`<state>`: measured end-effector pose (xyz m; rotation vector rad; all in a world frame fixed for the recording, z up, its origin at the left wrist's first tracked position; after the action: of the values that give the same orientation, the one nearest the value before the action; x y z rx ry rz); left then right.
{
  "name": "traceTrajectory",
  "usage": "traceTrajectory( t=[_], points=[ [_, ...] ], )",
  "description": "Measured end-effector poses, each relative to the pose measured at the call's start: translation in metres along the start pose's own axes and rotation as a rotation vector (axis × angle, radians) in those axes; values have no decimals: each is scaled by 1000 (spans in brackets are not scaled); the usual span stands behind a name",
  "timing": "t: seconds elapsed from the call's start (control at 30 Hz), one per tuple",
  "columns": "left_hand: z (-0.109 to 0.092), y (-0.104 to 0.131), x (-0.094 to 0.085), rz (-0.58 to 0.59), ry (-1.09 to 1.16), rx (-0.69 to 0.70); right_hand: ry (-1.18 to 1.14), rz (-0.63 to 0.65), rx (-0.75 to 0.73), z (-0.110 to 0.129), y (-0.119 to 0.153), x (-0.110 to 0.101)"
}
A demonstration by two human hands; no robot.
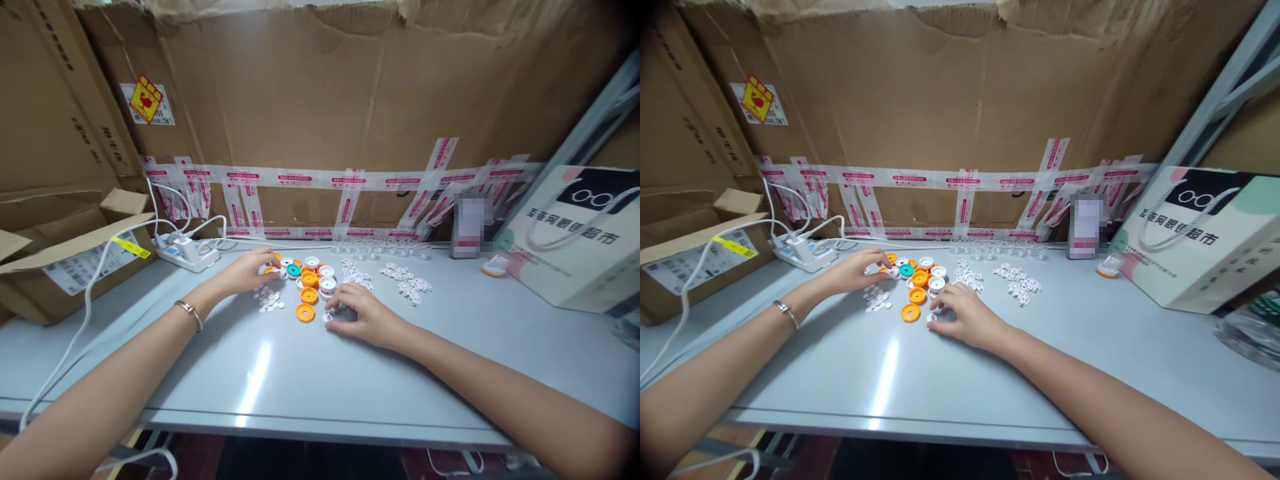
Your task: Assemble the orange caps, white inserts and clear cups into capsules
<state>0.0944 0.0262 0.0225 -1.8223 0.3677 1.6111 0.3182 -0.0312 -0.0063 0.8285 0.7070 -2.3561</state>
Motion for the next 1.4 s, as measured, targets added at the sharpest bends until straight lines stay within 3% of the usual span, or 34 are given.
traceTrajectory(
  t=[0.17,0.3,0.43,0.6,0.7,0.97,1.4],
  points=[
    [-51,5,-5,119,36,105,48,16,-8,1,1,-6],
    [-72,7,3,142,-73,108,68,31,-9,1,2,-7],
    [-76,7,8,120,-40,123,48,42,4,1,2,-7],
    [-89,5,5,24,183,121,9,49,-29,1,2,-4],
    [-99,3,11,39,255,137,14,52,-31,-1,2,-6],
    [-101,2,26,45,215,142,38,38,17,-6,0,-18],
    [-98,3,27,94,227,93,-6,45,22,-9,0,-12]
  ],
)
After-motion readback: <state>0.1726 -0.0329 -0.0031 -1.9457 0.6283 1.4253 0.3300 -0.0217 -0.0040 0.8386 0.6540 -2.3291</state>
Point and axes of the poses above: each hand's wrist, its own y-axis away from the middle knuckle, its own x-axis out of the palm, z = x × y, the point moved 4 cm from there along -y, towards the middle knuckle, and after that the axes turned 15 degrees about -y, right-handed, at the moved point
